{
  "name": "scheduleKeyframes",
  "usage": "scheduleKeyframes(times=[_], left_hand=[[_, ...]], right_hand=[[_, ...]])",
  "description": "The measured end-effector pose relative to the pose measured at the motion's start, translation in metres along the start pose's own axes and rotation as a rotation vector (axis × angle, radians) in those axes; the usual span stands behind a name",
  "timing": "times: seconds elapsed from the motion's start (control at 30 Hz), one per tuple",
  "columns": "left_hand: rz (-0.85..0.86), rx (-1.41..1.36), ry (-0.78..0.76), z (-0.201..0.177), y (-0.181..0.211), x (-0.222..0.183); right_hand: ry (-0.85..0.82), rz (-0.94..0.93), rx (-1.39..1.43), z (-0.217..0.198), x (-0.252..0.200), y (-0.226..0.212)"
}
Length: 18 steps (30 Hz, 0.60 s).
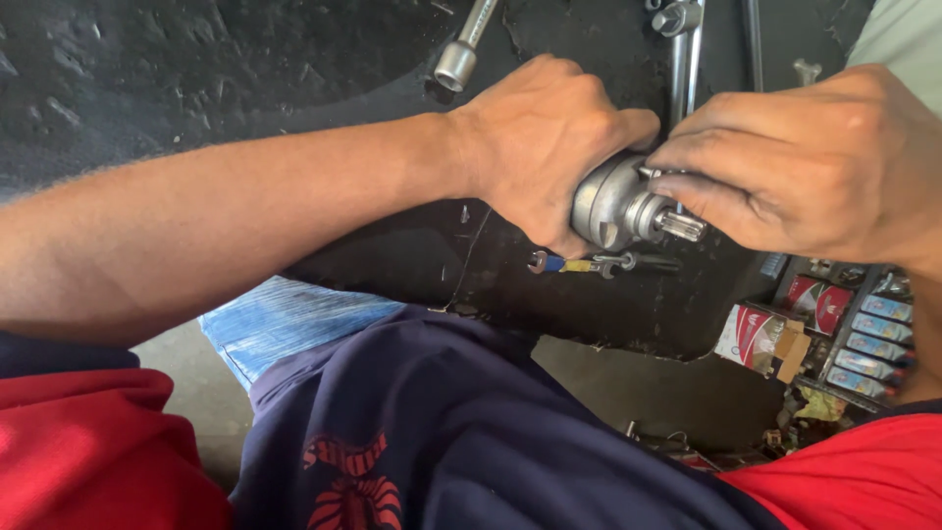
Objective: Disassembling and repairing a motorcycle starter motor at a workbench.
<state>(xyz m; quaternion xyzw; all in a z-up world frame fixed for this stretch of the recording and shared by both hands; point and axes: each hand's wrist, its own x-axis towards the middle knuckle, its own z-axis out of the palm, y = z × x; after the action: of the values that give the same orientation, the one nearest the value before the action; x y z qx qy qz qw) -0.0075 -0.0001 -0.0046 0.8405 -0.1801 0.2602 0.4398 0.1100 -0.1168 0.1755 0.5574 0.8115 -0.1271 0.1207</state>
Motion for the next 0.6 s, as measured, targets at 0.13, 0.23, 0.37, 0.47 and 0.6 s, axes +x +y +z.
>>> scheduleKeyframes(times=[0.13, 0.23, 0.37, 0.47, 0.6], left_hand=[[0.025, -0.010, -0.004, -0.002, 0.000, 0.000], [0.046, -0.051, 0.003, -0.003, 0.001, 0.004], [0.003, -0.043, -0.003, -0.004, 0.002, 0.003], [-0.001, -0.041, -0.022, -0.003, 0.002, 0.004], [0.013, -0.027, -0.009, -0.002, 0.002, 0.004]], right_hand=[[-0.029, -0.042, -0.010, -0.005, 0.004, 0.003], [-0.053, -0.009, 0.029, -0.009, -0.007, 0.007], [0.006, 0.080, 0.042, -0.010, -0.012, 0.006], [0.025, 0.055, -0.015, -0.002, -0.013, 0.005], [0.007, 0.025, -0.042, 0.001, -0.016, 0.005]])
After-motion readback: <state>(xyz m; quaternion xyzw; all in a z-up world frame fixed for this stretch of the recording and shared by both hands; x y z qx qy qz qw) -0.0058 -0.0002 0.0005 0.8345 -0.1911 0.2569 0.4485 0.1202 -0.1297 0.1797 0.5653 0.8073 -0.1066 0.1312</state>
